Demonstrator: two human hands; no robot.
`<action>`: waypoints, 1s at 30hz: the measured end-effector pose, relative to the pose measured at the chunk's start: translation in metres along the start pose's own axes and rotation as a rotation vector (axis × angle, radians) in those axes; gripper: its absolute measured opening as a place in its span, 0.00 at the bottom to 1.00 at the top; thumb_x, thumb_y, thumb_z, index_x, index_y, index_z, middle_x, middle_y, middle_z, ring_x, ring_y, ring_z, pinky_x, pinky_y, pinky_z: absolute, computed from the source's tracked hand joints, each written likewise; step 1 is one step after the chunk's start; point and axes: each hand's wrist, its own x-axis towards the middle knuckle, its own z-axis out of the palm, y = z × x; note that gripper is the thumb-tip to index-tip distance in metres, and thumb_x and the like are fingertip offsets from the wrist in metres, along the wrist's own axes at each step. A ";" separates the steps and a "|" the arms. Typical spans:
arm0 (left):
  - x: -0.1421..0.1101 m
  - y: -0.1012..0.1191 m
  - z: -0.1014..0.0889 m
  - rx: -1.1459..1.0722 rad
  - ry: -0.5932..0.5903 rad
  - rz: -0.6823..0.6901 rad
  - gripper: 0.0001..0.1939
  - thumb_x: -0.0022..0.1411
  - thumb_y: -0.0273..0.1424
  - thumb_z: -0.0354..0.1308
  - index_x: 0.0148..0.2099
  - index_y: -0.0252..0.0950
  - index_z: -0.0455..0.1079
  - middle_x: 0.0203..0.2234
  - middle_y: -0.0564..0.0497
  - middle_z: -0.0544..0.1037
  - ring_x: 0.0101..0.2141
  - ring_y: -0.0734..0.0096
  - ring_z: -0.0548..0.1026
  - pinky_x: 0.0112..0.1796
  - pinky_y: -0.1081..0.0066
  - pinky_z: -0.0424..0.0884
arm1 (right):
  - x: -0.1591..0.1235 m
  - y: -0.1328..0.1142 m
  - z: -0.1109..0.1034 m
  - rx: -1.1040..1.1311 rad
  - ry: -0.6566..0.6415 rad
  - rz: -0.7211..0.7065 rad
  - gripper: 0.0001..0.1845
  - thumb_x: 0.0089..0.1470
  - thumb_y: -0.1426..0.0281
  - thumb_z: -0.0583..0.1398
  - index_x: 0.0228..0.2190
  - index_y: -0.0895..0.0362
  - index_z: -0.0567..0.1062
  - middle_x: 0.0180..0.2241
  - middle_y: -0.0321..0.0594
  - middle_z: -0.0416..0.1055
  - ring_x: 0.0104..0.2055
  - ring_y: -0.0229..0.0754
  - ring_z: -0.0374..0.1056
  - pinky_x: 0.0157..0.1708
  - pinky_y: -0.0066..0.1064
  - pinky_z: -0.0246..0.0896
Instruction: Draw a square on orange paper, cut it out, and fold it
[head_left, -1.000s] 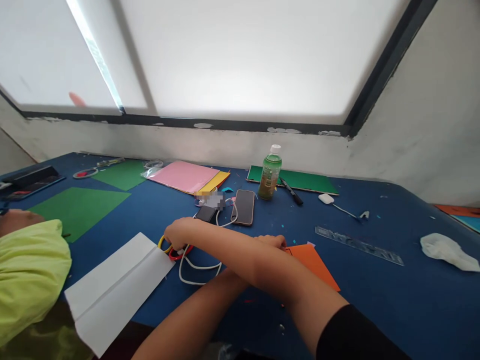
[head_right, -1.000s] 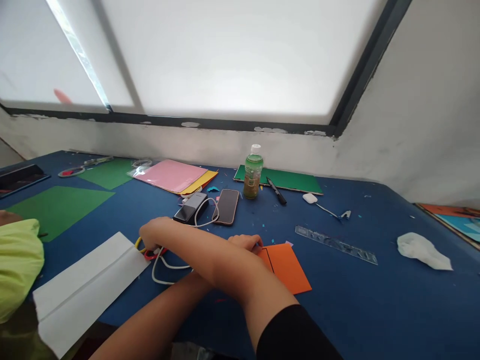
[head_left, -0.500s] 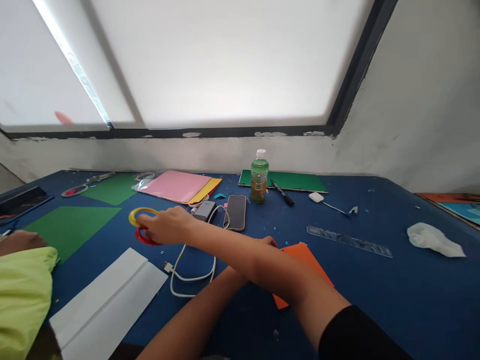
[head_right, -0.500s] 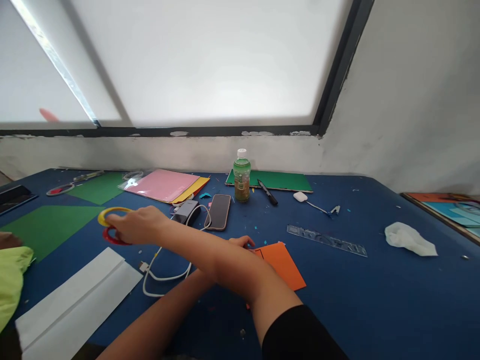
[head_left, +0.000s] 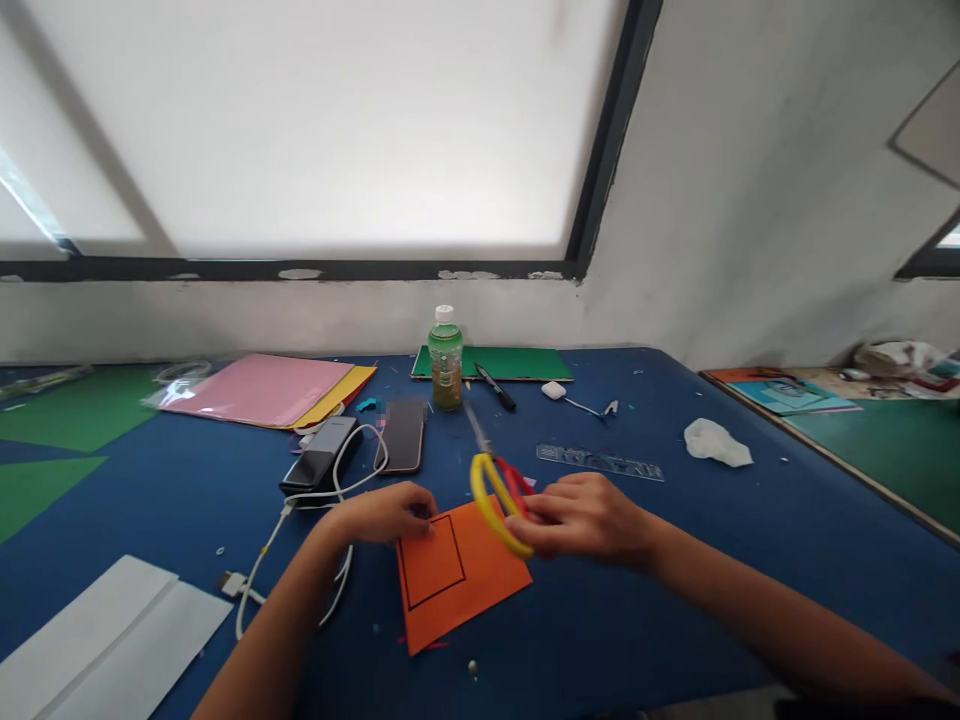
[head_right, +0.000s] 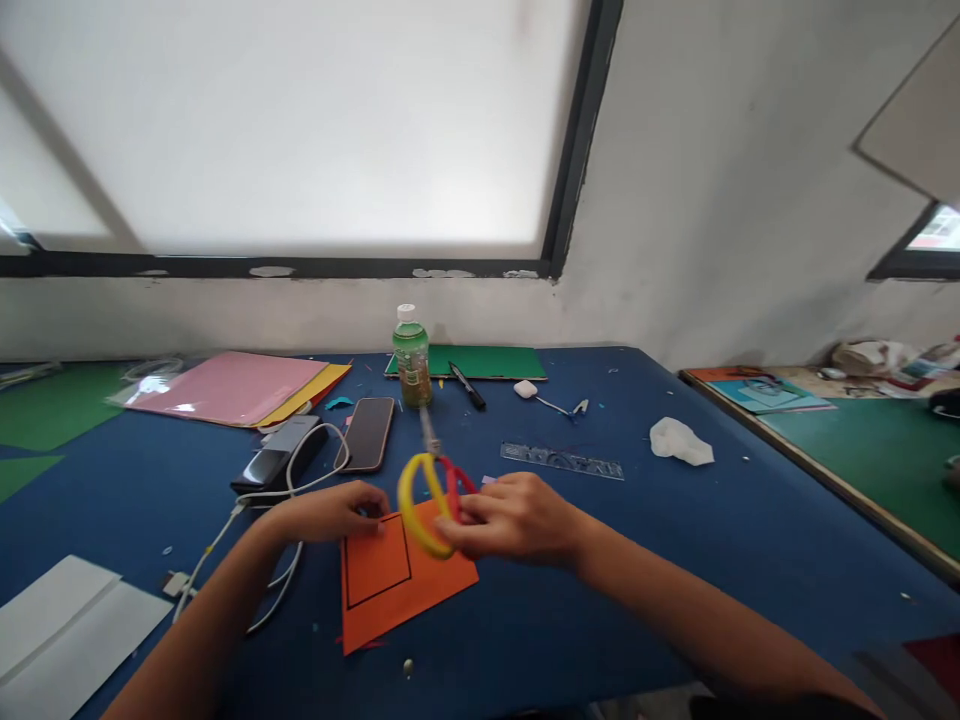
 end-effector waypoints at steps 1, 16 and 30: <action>-0.002 0.003 -0.005 0.062 -0.089 -0.022 0.07 0.50 0.29 0.63 0.32 0.33 0.71 0.25 0.54 0.74 0.23 0.72 0.71 0.24 0.74 0.66 | -0.020 0.009 0.004 0.000 -0.010 0.093 0.17 0.60 0.70 0.47 0.45 0.46 0.71 0.32 0.39 0.74 0.28 0.36 0.66 0.28 0.27 0.59; -0.003 0.024 0.023 -0.125 -0.090 0.224 0.20 0.52 0.39 0.59 0.46 0.38 0.61 0.31 0.52 0.74 0.30 0.67 0.73 0.29 0.71 0.68 | -0.122 0.057 0.023 -0.055 -0.315 0.338 0.19 0.54 0.80 0.53 0.45 0.51 0.71 0.35 0.42 0.72 0.36 0.40 0.68 0.33 0.28 0.61; -0.016 0.027 0.065 -0.427 0.014 0.256 0.20 0.52 0.37 0.59 0.46 0.38 0.58 0.21 0.59 0.71 0.18 0.73 0.72 0.16 0.77 0.67 | -0.095 0.069 0.027 0.138 -0.321 1.125 0.18 0.44 0.56 0.61 0.29 0.58 0.70 0.27 0.47 0.72 0.29 0.51 0.69 0.22 0.31 0.56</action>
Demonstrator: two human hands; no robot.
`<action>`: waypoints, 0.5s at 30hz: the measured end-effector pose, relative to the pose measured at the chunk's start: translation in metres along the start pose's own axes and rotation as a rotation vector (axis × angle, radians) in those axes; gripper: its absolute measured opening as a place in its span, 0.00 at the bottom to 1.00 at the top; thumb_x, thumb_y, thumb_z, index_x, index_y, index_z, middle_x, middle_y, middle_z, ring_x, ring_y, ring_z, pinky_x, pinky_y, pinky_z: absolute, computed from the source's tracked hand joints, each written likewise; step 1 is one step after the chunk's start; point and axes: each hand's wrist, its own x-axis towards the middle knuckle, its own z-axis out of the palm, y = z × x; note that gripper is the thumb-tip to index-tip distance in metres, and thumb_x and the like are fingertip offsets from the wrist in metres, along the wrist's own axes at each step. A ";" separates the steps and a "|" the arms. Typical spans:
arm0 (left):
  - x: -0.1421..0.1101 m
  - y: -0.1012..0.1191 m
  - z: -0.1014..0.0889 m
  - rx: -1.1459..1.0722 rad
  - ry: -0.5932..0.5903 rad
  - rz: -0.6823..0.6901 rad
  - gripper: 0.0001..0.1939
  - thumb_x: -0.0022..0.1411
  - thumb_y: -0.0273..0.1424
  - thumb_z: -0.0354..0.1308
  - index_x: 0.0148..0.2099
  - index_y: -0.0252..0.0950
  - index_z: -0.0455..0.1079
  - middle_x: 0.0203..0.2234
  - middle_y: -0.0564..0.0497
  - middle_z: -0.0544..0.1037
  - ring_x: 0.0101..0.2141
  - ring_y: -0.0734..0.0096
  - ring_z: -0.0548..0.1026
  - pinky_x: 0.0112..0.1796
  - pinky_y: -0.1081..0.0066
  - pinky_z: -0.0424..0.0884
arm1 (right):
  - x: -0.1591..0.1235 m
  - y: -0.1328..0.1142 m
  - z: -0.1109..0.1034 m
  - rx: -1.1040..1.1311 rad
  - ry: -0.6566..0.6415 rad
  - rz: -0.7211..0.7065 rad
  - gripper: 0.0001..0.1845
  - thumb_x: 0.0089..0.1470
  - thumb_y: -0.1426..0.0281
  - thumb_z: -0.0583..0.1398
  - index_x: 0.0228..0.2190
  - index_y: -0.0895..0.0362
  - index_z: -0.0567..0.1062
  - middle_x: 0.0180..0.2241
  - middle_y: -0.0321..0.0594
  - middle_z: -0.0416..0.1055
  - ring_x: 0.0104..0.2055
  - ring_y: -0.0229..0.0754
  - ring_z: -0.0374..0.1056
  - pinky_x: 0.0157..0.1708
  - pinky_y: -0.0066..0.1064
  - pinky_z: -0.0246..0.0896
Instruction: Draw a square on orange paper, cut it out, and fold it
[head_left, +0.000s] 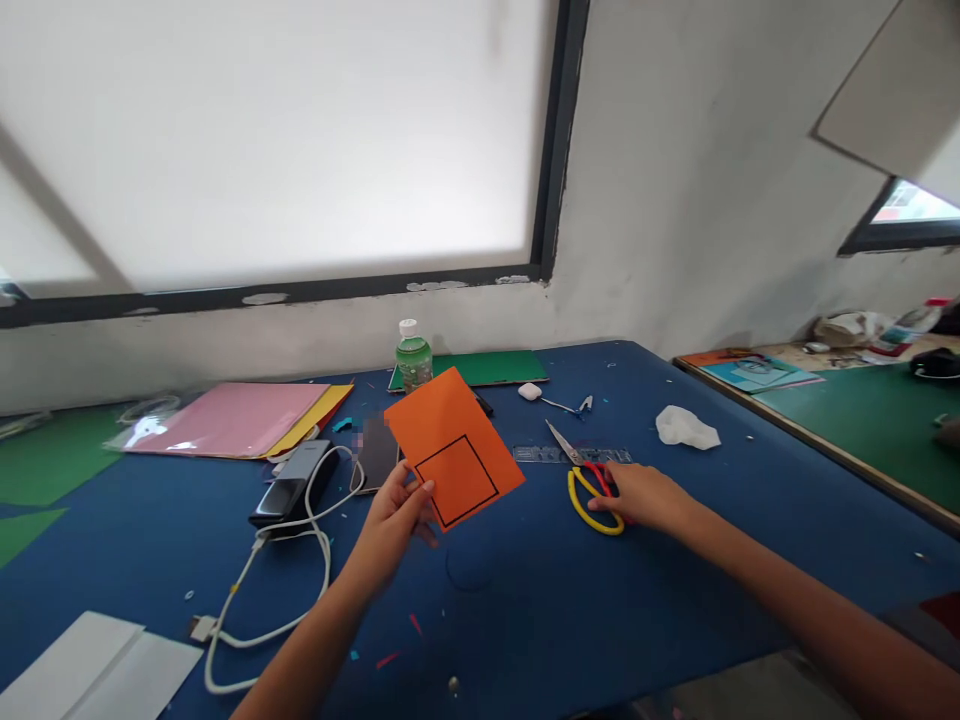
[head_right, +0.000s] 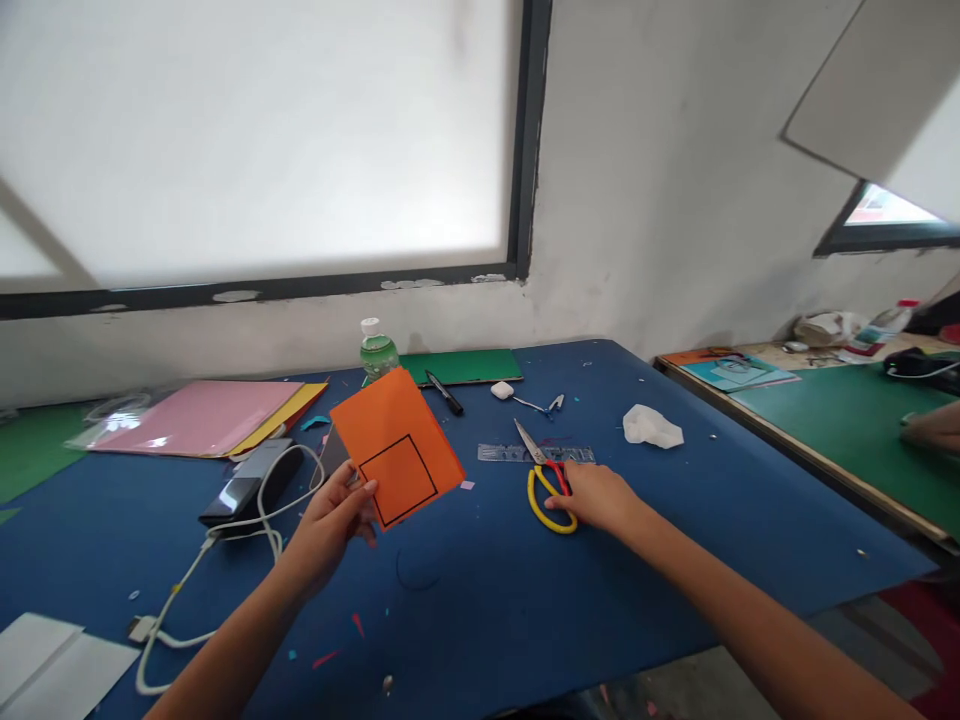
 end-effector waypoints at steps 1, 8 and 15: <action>-0.001 0.000 0.000 -0.022 -0.002 0.003 0.20 0.53 0.38 0.58 0.46 0.39 0.57 0.20 0.59 0.71 0.19 0.73 0.73 0.15 0.77 0.67 | 0.003 0.004 -0.002 0.029 -0.026 0.004 0.15 0.44 0.58 0.61 0.27 0.57 0.70 0.25 0.44 0.71 0.27 0.48 0.69 0.21 0.30 0.54; -0.005 0.000 0.007 -0.186 0.118 0.097 0.18 0.55 0.41 0.58 0.44 0.40 0.57 0.15 0.61 0.68 0.20 0.68 0.75 0.12 0.80 0.64 | 0.000 0.012 -0.003 0.310 -0.029 0.026 0.12 0.43 0.70 0.57 0.33 0.57 0.65 0.24 0.39 0.66 0.24 0.43 0.64 0.21 0.30 0.51; -0.004 0.016 0.012 -0.327 0.340 0.219 0.27 0.43 0.35 0.67 0.46 0.40 0.63 0.38 0.52 0.76 0.31 0.67 0.77 0.24 0.76 0.72 | -0.016 -0.028 0.007 0.946 -0.094 -0.255 0.25 0.45 0.61 0.59 0.45 0.52 0.58 0.40 0.41 0.63 0.38 0.39 0.65 0.33 0.28 0.62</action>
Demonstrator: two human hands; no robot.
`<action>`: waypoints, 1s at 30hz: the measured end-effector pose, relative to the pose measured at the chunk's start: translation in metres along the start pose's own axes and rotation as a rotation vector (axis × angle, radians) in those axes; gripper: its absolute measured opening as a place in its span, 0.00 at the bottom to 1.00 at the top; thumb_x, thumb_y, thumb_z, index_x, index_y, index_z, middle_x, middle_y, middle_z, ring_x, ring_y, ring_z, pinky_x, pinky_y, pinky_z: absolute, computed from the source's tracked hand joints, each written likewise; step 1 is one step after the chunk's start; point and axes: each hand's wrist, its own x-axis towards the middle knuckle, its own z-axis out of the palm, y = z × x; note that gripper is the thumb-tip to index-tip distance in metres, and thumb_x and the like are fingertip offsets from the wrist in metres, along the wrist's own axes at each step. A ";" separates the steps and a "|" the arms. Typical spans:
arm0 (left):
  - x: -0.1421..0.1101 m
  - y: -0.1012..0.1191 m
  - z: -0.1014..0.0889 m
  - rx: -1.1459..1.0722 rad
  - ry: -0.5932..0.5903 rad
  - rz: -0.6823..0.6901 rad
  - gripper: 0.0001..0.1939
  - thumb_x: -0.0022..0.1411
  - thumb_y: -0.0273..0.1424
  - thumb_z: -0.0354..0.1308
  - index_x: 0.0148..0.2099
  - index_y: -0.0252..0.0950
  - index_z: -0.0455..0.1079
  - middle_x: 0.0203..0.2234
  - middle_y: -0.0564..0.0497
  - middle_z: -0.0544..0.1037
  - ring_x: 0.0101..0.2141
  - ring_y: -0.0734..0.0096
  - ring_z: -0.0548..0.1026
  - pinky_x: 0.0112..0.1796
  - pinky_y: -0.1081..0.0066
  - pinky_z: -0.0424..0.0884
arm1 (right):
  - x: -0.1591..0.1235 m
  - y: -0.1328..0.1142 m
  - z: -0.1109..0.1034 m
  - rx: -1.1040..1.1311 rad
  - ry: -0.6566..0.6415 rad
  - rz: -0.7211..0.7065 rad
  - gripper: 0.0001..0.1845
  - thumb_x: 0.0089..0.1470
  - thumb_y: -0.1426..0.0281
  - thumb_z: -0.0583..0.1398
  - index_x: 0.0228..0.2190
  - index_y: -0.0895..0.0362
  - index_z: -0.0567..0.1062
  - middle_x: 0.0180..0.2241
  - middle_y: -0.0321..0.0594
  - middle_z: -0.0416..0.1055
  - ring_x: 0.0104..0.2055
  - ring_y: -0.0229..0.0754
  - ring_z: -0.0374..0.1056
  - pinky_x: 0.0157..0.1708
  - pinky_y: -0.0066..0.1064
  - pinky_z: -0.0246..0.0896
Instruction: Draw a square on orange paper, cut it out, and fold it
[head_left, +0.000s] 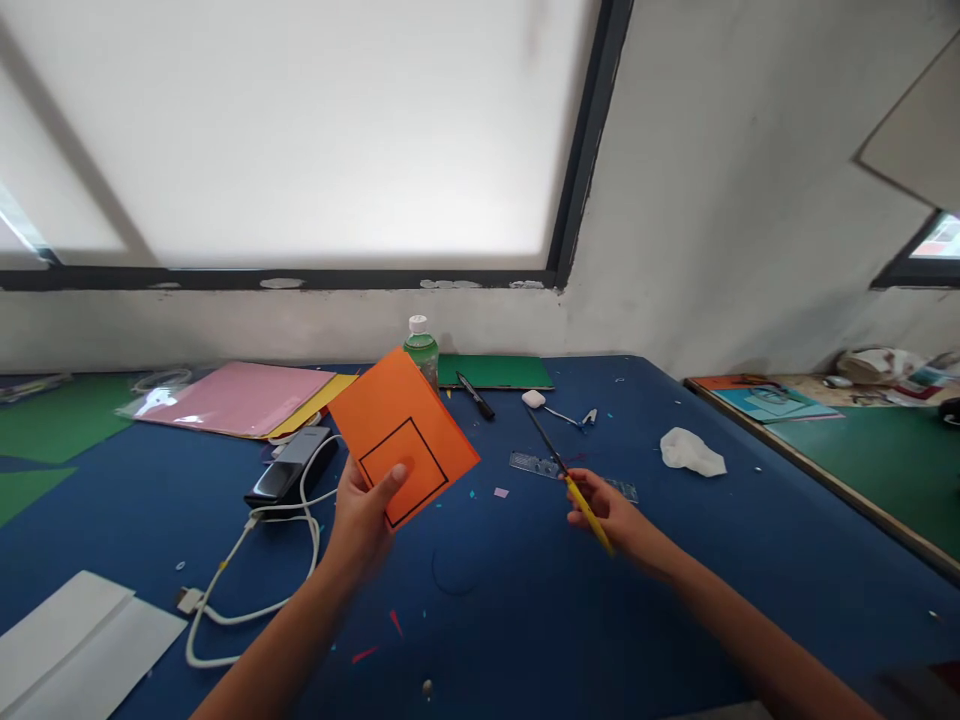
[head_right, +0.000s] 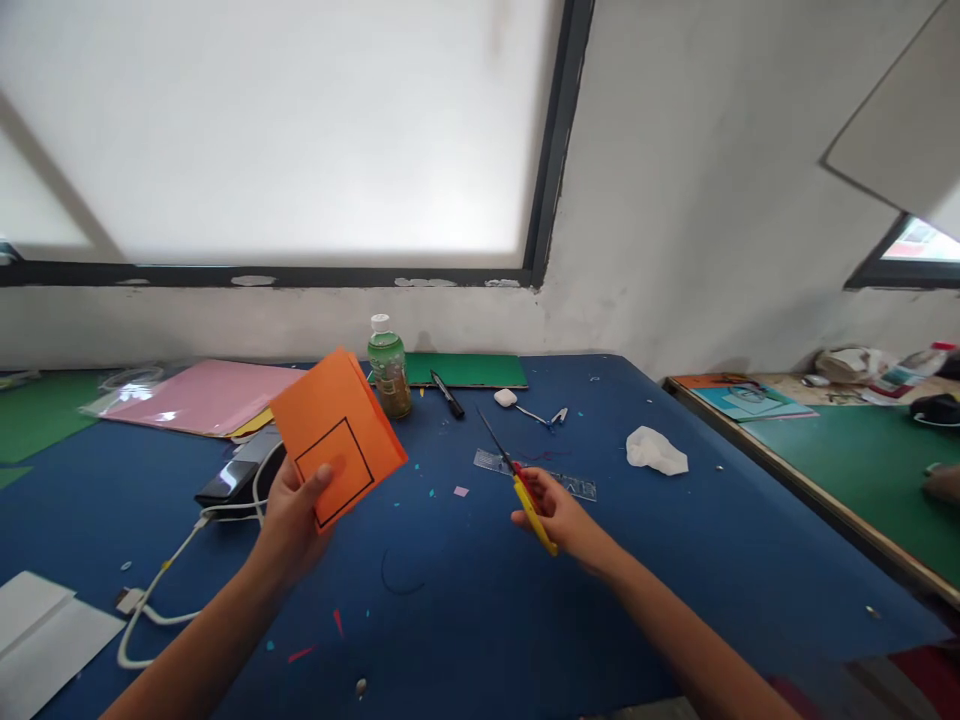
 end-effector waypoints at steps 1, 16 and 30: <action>-0.002 0.005 0.005 -0.002 -0.007 -0.020 0.28 0.40 0.34 0.68 0.45 0.40 0.64 0.37 0.52 0.77 0.32 0.64 0.77 0.25 0.74 0.73 | 0.000 -0.005 0.006 0.115 -0.027 -0.031 0.26 0.44 0.59 0.60 0.43 0.52 0.59 0.36 0.38 0.62 0.33 0.38 0.64 0.30 0.27 0.61; 0.000 0.018 0.048 -0.041 0.024 -0.048 0.15 0.43 0.32 0.68 0.34 0.36 0.69 0.27 0.57 0.72 0.18 0.84 0.69 0.08 0.88 0.51 | 0.016 -0.027 0.041 0.637 -0.225 -0.249 0.22 0.46 0.53 0.62 0.34 0.55 0.61 0.22 0.28 0.55 0.22 0.31 0.54 0.24 0.26 0.54; -0.009 -0.024 0.032 0.287 -0.068 -0.039 0.13 0.52 0.35 0.61 0.22 0.31 0.70 0.12 0.55 0.67 0.14 0.82 0.61 0.14 0.81 0.56 | 0.002 -0.014 0.048 0.063 -0.252 -0.261 0.43 0.28 0.34 0.53 0.36 0.55 0.59 0.34 0.36 0.57 0.33 0.40 0.53 0.36 0.33 0.57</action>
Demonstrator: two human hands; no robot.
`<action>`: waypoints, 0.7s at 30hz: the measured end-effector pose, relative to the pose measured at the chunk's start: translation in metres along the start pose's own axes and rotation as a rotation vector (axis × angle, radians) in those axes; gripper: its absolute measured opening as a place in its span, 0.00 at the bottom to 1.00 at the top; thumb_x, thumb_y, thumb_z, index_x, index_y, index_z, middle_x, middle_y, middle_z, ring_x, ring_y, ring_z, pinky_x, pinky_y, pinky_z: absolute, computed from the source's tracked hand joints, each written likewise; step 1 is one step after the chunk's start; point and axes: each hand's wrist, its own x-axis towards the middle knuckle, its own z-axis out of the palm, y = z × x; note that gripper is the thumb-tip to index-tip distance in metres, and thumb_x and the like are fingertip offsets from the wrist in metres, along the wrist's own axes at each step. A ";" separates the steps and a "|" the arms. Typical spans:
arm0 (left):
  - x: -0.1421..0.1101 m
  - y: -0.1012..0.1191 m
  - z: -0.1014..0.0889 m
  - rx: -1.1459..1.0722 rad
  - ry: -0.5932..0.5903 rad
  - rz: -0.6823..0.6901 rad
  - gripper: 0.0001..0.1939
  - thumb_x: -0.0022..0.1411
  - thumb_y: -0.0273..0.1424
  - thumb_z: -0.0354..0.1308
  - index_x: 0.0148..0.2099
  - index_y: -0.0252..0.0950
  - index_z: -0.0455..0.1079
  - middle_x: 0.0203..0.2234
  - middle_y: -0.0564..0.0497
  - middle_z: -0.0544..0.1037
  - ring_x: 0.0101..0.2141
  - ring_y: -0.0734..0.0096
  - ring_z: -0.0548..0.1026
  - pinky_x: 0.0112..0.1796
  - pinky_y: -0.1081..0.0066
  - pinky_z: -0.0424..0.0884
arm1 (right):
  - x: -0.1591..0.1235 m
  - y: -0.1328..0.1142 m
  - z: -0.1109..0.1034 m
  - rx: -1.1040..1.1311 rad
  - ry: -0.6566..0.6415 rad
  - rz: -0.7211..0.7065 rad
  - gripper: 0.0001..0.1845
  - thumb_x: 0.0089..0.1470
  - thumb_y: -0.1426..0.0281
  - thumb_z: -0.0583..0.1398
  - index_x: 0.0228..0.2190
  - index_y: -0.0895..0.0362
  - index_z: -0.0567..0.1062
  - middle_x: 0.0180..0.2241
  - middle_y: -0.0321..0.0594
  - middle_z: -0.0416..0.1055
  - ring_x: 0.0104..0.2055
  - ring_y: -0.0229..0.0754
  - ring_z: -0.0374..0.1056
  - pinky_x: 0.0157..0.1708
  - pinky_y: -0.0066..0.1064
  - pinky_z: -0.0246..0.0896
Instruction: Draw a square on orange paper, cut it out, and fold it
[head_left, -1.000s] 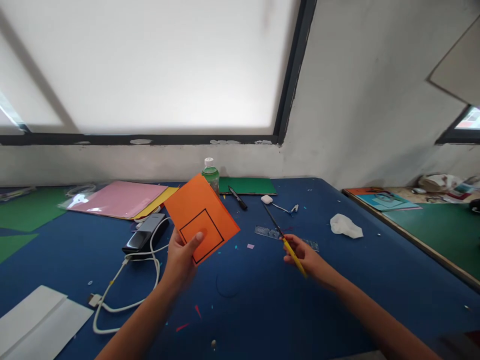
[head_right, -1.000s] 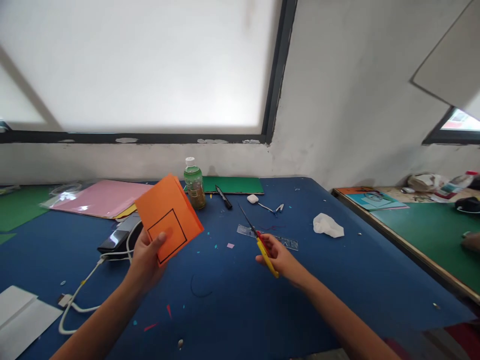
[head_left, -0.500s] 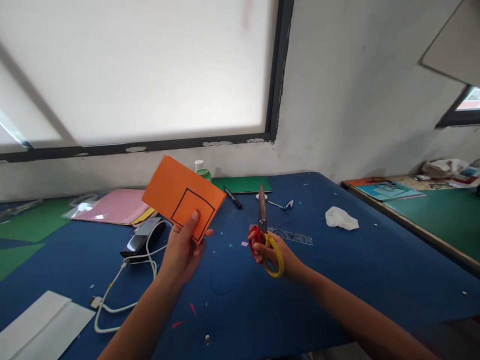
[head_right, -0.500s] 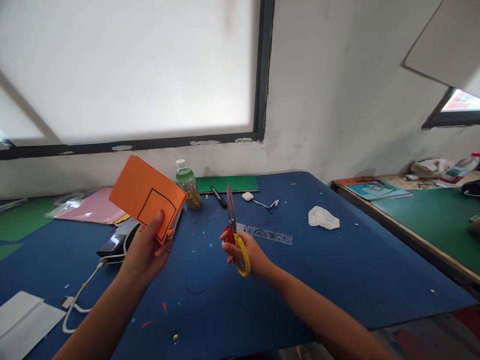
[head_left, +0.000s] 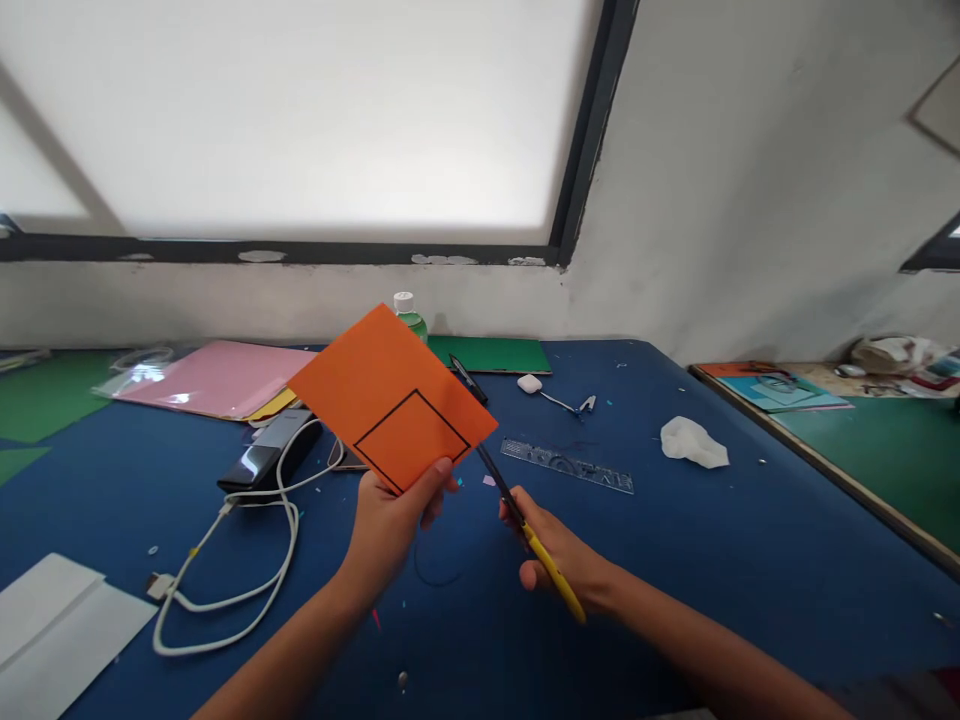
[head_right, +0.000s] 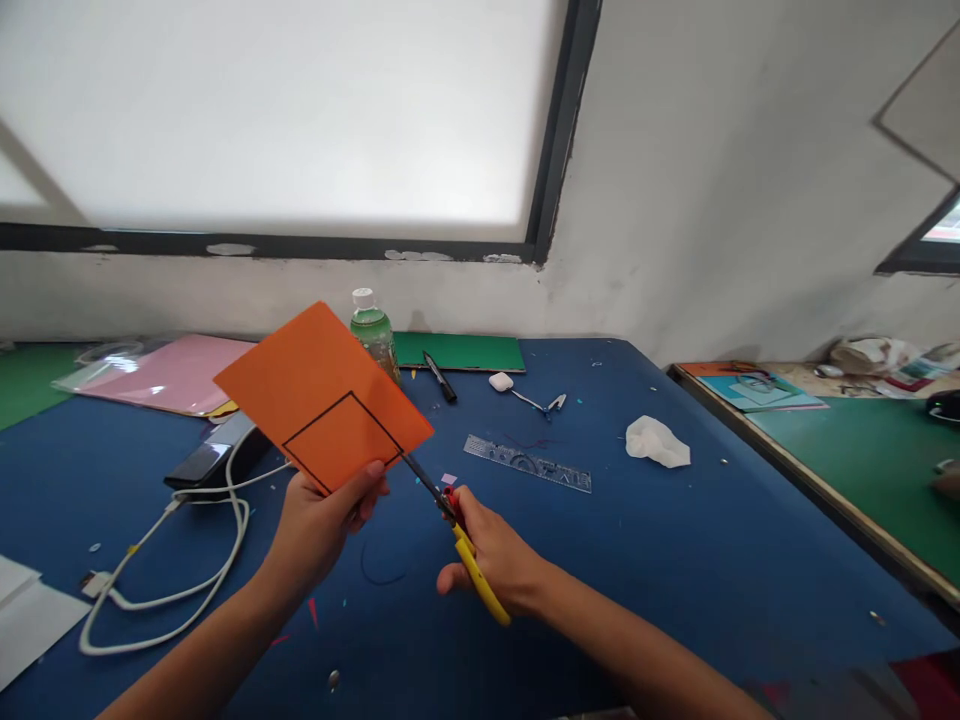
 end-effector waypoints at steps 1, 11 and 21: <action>-0.001 -0.001 0.000 0.072 -0.029 -0.005 0.13 0.52 0.35 0.61 0.22 0.31 0.70 0.12 0.55 0.67 0.13 0.82 0.61 0.14 0.81 0.56 | 0.000 0.000 0.001 -0.027 0.009 -0.007 0.43 0.29 0.33 0.52 0.35 0.55 0.58 0.33 0.36 0.58 0.33 0.40 0.53 0.36 0.34 0.57; -0.002 0.001 0.001 0.315 -0.151 -0.063 0.15 0.52 0.37 0.58 0.19 0.32 0.68 0.11 0.53 0.70 0.11 0.80 0.63 0.13 0.79 0.59 | -0.003 0.003 0.000 -0.049 -0.019 0.060 0.46 0.28 0.32 0.48 0.38 0.55 0.58 0.37 0.40 0.60 0.37 0.43 0.58 0.35 0.33 0.58; -0.001 0.003 0.002 0.348 -0.155 -0.094 0.14 0.51 0.34 0.58 0.18 0.33 0.67 0.09 0.55 0.68 0.11 0.80 0.64 0.13 0.80 0.60 | -0.002 0.014 0.000 -0.019 -0.036 0.043 0.46 0.28 0.32 0.49 0.38 0.56 0.58 0.34 0.40 0.59 0.33 0.40 0.56 0.30 0.30 0.56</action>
